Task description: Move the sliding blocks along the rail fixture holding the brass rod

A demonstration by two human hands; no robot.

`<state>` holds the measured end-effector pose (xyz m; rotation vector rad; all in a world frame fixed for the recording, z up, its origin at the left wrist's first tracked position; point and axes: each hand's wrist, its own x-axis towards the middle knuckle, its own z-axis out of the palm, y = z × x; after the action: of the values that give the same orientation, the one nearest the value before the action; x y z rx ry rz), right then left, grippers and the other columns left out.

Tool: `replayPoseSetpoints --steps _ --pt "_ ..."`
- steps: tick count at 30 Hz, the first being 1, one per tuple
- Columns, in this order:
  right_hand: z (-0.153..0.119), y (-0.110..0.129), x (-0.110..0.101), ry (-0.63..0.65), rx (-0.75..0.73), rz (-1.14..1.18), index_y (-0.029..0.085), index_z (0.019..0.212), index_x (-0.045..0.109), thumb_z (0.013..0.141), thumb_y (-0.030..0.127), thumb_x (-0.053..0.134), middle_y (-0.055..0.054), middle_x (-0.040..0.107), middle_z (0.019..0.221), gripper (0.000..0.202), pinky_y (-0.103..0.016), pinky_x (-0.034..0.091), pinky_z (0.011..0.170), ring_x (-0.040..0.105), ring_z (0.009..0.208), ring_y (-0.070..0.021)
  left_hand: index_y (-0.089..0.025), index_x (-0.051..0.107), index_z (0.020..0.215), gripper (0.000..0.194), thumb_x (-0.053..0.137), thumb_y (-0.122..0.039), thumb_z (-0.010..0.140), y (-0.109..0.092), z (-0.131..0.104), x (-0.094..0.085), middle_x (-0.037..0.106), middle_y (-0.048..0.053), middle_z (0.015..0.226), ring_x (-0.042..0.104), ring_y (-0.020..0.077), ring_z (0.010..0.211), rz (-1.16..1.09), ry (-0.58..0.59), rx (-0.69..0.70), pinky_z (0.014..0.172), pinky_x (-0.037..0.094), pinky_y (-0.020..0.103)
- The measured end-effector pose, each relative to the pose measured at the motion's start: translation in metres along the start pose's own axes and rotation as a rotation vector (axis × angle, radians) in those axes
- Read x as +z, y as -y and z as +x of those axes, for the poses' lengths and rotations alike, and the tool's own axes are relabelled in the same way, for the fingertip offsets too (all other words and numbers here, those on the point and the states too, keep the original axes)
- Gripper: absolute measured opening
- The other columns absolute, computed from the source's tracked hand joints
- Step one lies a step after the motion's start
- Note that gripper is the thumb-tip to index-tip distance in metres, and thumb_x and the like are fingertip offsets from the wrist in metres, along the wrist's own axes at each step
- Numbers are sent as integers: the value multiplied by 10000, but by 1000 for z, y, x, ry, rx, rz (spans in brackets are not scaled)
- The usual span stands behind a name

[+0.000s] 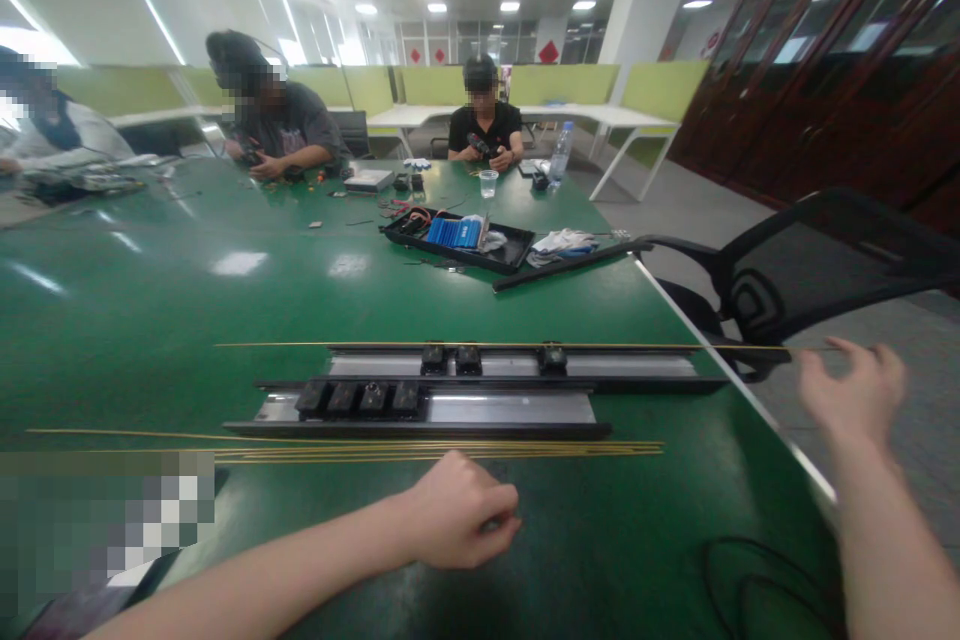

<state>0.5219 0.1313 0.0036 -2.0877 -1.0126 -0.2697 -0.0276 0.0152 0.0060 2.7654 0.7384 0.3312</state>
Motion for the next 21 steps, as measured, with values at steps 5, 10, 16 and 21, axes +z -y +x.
replayPoseSetpoints --steps 5,10,16,21 --pt "6 -9 7 -3 11 10 106 1191 701 784 465 534 -278 474 1520 568 -509 272 1216 372 1488 -373 -212 537 771 199 585 -325 927 -2 1 -1 699 -28 665 645 145 560 2 -6 -2 466 220 278" --pt "3 -10 6 -2 9 -1 107 1229 679 784 524 517 -281 461 1535 631 -496 283 1210 381 1483 -370 -212 548 774 191 586 -316 930 -4 1 -2 699 -24 664 640 145 555 2 1 -6 467 228 275" --pt "5 -17 8 -15 0 -22 129 1188 692 793 588 526 -299 504 1482 628 -537 288 1190 394 1465 -387 -214 550 773 186 590 -315 924 -1 0 0 698 -24 662 627 141 549 -14 -20 -1 473 238 270" --pt "7 -20 9 -58 -2 -6 104 1275 675 793 606 542 -306 516 1479 709 -536 297 1185 398 1463 -393 -215 544 767 195 591 -320 924 -1 -1 1 694 -27 656 623 140 547 -19 -25 -1 473 236 268"
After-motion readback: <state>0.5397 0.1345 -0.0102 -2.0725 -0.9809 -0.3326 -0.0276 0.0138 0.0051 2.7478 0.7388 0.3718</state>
